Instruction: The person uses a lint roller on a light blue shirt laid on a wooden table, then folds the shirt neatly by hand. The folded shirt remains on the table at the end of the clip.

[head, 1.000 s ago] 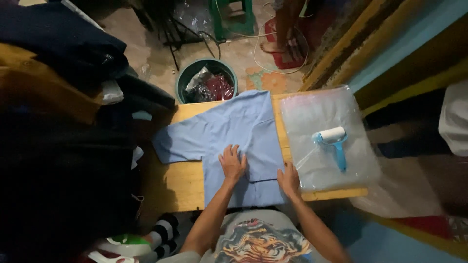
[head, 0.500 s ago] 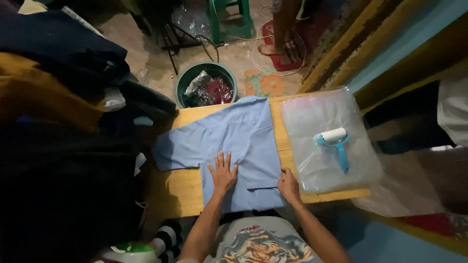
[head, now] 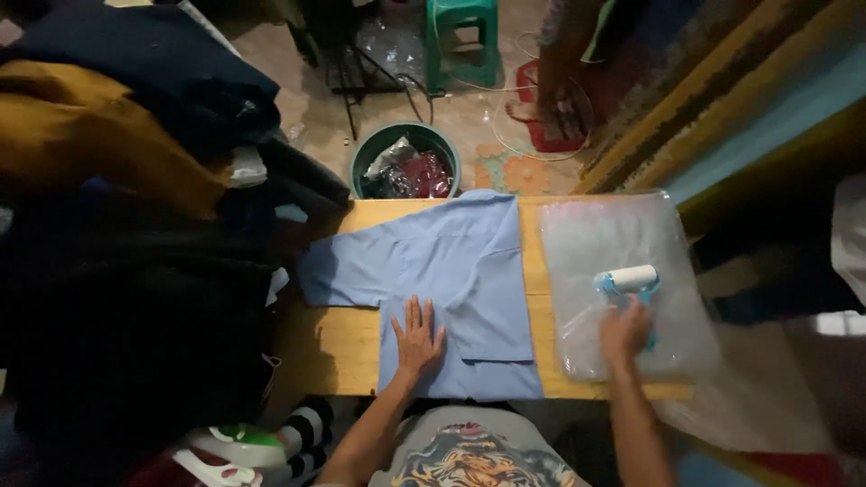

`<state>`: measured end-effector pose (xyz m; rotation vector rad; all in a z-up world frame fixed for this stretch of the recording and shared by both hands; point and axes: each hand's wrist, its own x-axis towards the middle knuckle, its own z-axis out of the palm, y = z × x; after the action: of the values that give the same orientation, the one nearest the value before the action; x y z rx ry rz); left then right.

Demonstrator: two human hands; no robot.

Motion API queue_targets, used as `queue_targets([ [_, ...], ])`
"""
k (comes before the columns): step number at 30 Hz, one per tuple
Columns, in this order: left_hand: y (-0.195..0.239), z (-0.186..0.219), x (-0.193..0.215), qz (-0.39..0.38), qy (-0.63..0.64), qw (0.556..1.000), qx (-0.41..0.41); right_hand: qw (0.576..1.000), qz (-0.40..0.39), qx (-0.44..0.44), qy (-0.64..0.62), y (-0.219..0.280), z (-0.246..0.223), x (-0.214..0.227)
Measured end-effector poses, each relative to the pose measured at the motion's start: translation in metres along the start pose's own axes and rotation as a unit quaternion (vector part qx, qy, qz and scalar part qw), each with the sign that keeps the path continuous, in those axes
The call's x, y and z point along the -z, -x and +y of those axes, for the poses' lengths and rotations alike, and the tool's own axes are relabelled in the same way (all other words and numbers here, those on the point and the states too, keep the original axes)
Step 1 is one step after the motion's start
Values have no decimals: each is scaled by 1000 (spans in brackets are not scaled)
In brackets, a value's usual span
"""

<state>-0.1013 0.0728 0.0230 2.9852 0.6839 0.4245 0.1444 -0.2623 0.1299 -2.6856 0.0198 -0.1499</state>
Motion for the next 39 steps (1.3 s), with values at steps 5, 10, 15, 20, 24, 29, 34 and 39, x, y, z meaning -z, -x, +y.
queue_targets([
  [5,2,2,35,-170,108,979,26,992,-57,-40,104,-63,93,-57],
  [10,3,-1,30,-172,89,981,18,983,-117,-53,135,-84,106,-60],
  [15,5,-1,23,-134,85,987,19,976,-122,-39,176,-90,110,-56],
  [20,-10,11,32,-124,158,976,85,985,-160,-60,38,-41,-18,47],
  [24,-47,63,78,56,362,929,47,989,-124,1,-82,-1,-70,50],
  [29,-64,124,4,-125,571,800,137,960,-117,148,-209,61,-117,-21],
  [34,-78,121,-27,-114,630,731,238,928,-169,197,-267,103,-135,-44],
  [39,-77,75,3,-56,605,757,239,933,-203,225,-195,112,-126,-47],
])
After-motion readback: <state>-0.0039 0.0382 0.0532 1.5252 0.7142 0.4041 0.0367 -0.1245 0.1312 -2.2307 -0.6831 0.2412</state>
